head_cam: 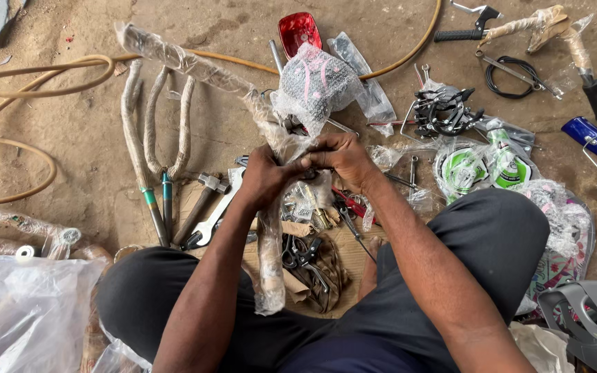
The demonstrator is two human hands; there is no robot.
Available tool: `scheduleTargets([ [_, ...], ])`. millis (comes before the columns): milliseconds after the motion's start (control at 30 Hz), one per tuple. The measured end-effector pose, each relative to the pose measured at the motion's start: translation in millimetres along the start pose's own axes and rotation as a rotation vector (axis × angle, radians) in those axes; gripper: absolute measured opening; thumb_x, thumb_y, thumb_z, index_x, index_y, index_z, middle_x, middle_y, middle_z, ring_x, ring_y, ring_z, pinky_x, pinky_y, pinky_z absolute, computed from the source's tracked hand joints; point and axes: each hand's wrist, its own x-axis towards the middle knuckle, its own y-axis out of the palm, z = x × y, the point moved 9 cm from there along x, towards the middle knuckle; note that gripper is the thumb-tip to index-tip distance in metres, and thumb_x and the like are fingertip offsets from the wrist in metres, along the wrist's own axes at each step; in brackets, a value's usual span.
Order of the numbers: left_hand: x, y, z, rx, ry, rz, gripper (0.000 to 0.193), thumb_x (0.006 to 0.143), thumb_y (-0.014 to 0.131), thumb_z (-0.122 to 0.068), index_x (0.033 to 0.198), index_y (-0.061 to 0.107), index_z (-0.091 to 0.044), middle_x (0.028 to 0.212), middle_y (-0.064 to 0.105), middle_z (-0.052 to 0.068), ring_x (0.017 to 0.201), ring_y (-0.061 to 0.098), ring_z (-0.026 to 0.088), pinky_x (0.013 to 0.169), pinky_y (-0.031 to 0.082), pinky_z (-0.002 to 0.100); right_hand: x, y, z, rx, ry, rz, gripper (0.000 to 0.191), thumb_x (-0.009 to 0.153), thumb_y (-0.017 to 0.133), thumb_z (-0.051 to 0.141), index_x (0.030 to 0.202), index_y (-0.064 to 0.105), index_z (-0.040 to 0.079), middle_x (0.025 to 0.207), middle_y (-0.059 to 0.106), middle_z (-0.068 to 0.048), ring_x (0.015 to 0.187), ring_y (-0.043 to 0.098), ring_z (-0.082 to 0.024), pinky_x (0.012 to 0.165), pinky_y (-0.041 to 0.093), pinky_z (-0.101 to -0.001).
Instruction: The person sits on the ground and assembles bicycle handlebars and brake levers. They use a screwdriver to tighten bolts and attach components, handling wrapped handlebars and brake cables.
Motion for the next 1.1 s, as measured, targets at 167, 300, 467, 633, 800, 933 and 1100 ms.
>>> scheduleTargets([
  [167,8.5,-9.2,5.8,0.060,0.051,-0.146,0.037,0.082,0.081,-0.034,0.091,0.075,0.001,0.080,0.079,0.014,0.068,0.076,0.024,0.063,0.060,0.040,7.4,4.6,3.3,-0.253,-0.106,-0.122,0.015,0.089,0.079,0.001,0.104,0.078,0.002,0.097,0.078,-0.010,0.086,0.073,-0.013,0.081,0.063,-0.0291],
  [300,16.4,-19.5,4.3,0.208,0.119,-0.262,0.055,0.082,0.083,-0.046,0.091,0.069,0.007,0.078,0.076,0.019,0.071,0.076,0.027,0.069,0.060,0.042,20.9,-27.7,-3.2,-0.104,0.028,-0.220,0.019,0.083,0.078,0.007,0.102,0.076,0.006,0.098,0.080,-0.009,0.088,0.078,-0.016,0.080,0.066,-0.0303],
  [467,24.9,-20.5,2.3,0.301,0.101,-0.277,0.060,0.079,0.079,-0.050,0.095,0.068,0.007,0.075,0.075,0.021,0.071,0.077,0.031,0.072,0.060,0.044,-25.1,-183.4,20.5,-0.622,0.152,-0.981,0.023,0.091,0.075,0.006,0.113,0.075,0.006,0.108,0.076,-0.011,0.088,0.071,-0.016,0.069,0.055,-0.0303],
  [633,35.2,-28.0,4.4,0.413,-0.095,-0.298,0.067,0.077,0.085,-0.054,0.088,0.068,0.010,0.077,0.071,0.025,0.073,0.074,0.035,0.071,0.059,0.045,-105.8,-271.0,-9.8,-1.398,0.510,-1.179,0.025,0.098,0.061,0.015,0.112,0.079,0.005,0.115,0.073,-0.029,0.104,0.069,-0.045,0.094,0.056,-0.0515],
  [800,43.1,-16.4,-11.3,0.319,-0.051,-0.228,0.059,0.075,0.082,-0.049,0.091,0.068,0.006,0.078,0.075,0.024,0.073,0.076,0.032,0.072,0.059,0.043,-158.6,-313.0,-47.4,-1.103,0.703,-1.536,0.027,0.087,0.070,0.018,0.111,0.076,0.006,0.120,0.072,-0.025,0.112,0.070,-0.043,0.102,0.053,-0.0526],
  [933,46.4,-9.0,-31.2,0.287,0.093,-0.231,0.056,0.077,0.080,-0.046,0.099,0.068,0.004,0.079,0.077,0.020,0.073,0.076,0.031,0.072,0.058,0.044,-117.1,-325.9,-46.5,-1.246,0.677,-1.328,0.028,0.082,0.073,0.020,0.110,0.074,0.015,0.119,0.072,-0.016,0.119,0.063,-0.037,0.114,0.027,-0.0692],
  [1100,50.7,-7.8,-18.2,0.329,-0.052,-0.188,0.055,0.075,0.081,-0.048,0.087,0.071,0.004,0.072,0.074,0.020,0.065,0.075,0.030,0.068,0.060,0.044,-110.1,-326.2,-48.0,-1.193,0.671,-1.408,0.051,0.073,0.083,0.021,0.119,0.062,0.011,0.118,0.066,-0.021,0.113,0.060,-0.040,0.104,0.029,-0.0642],
])
